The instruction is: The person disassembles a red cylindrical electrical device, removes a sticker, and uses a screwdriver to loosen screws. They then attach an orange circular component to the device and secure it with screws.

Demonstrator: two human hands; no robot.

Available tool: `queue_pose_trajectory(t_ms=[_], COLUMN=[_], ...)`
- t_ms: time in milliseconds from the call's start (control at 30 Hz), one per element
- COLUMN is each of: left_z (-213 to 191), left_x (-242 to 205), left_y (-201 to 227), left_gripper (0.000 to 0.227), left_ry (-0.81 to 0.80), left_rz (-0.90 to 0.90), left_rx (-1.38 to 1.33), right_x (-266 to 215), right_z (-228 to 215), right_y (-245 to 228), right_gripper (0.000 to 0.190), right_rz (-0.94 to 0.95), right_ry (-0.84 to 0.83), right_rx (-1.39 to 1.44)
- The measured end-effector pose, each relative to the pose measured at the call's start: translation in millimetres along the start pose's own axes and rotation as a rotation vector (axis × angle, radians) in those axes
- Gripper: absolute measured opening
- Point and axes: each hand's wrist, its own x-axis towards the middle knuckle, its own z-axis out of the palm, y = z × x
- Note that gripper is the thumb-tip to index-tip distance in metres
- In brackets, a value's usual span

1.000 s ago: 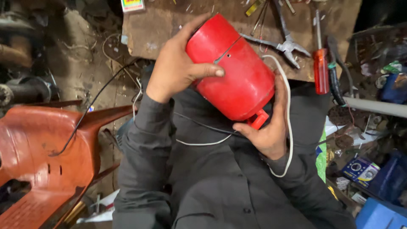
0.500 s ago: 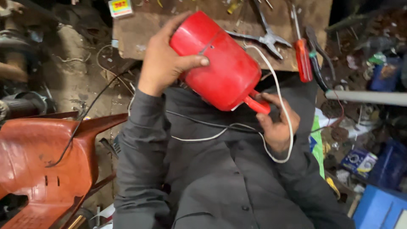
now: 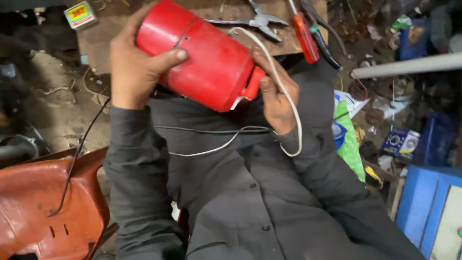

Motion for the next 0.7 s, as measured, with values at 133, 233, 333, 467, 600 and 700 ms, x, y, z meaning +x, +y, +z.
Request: queue_pose_trajectory(t_ms=[133,233,333,467,600,700], left_z=[-1,-1,4,20,31,35], left_x=[-3,-2,-10,-12,-17,-15], left_y=[-6,-9,-17,-23,-14,-9], left_gripper=[0.077,0.073,0.068,0.064,0.066,0.064], left_ry=[0.023,0.066,0.144,0.312,0.444,0.466], left_rz=[0.040,0.079,0.113,0.184,0.141,-0.024], left_rx=[0.092,0.124,0.169,0.166,0.153,0.109], right_x=[-8,-12,-35,-51,-49,-37], right_z=[-2,-5,-12,-15,-2,3], right_y=[8,6,2,-7,-20,-31], right_gripper=[0.059,0.067,0.084,0.101,0.109,0.114], right_rz=[0.007,0.029,0.157,0.042,-0.064,-0.166], right_ry=[-0.055,-0.061,-0.080,-0.093,-0.045,-0.009], right_rx=[-0.003,-0.021,0.019,-0.204,-0.257,-0.313])
